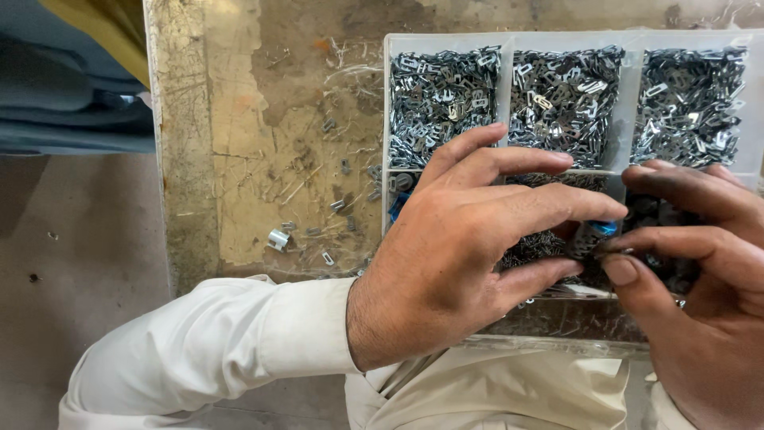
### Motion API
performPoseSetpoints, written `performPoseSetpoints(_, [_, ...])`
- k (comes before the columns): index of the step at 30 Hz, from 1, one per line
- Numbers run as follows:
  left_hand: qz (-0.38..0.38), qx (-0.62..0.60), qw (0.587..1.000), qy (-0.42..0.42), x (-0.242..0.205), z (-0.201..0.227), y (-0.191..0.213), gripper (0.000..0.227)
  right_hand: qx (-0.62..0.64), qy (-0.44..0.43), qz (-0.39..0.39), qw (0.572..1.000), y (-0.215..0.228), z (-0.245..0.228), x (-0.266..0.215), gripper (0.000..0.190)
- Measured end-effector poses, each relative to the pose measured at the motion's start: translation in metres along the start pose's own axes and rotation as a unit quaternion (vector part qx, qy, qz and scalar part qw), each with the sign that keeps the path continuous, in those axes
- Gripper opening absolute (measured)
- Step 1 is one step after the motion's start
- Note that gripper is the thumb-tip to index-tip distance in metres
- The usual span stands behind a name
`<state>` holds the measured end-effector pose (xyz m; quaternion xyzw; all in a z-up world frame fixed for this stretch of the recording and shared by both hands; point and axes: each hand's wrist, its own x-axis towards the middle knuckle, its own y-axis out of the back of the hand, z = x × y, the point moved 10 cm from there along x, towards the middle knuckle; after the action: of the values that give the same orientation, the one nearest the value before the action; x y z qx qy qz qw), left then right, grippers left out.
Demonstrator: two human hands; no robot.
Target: The person assembles small metal key cylinder components by hand, inserting pins into a blue and black housing. The person repeatedly picks up pins from a compartmentalized tray and inserts them into the cylinder, then places the assembled unit back into the tray.
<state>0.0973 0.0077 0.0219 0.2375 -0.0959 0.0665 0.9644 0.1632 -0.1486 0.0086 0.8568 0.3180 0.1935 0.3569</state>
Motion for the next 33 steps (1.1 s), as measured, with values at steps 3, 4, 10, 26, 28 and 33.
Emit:
performPoseSetpoints(3, [0.000,0.005,1.000,-0.003,0.000,0.001,0.000,0.044,0.025,-0.007,0.000,1.000,0.001,0.000,0.001,0.014])
performPoseSetpoints(4, [0.000,0.005,1.000,-0.005,0.000,0.001,0.000,0.044,0.032,-0.011,0.001,0.999,0.001,0.000,0.001,0.014])
performPoseSetpoints(10, [-0.005,0.012,1.000,-0.011,-0.001,0.005,0.001,0.046,0.047,-0.015,0.018,0.999,0.001,-0.004,0.003,0.007])
performPoseSetpoints(26, [-0.012,0.011,1.000,-0.011,0.000,0.004,-0.001,0.049,0.000,-0.011,0.008,1.000,0.000,0.001,-0.001,0.010])
performPoseSetpoints(28, [-0.006,0.011,1.000,-0.013,0.000,0.004,0.000,0.048,-0.026,0.000,0.006,1.000,0.001,0.003,-0.004,0.011])
performPoseSetpoints(33, [0.000,0.007,1.000,-0.009,-0.001,0.003,0.000,0.046,-0.005,-0.009,0.010,1.000,0.003,0.012,-0.010,0.011])
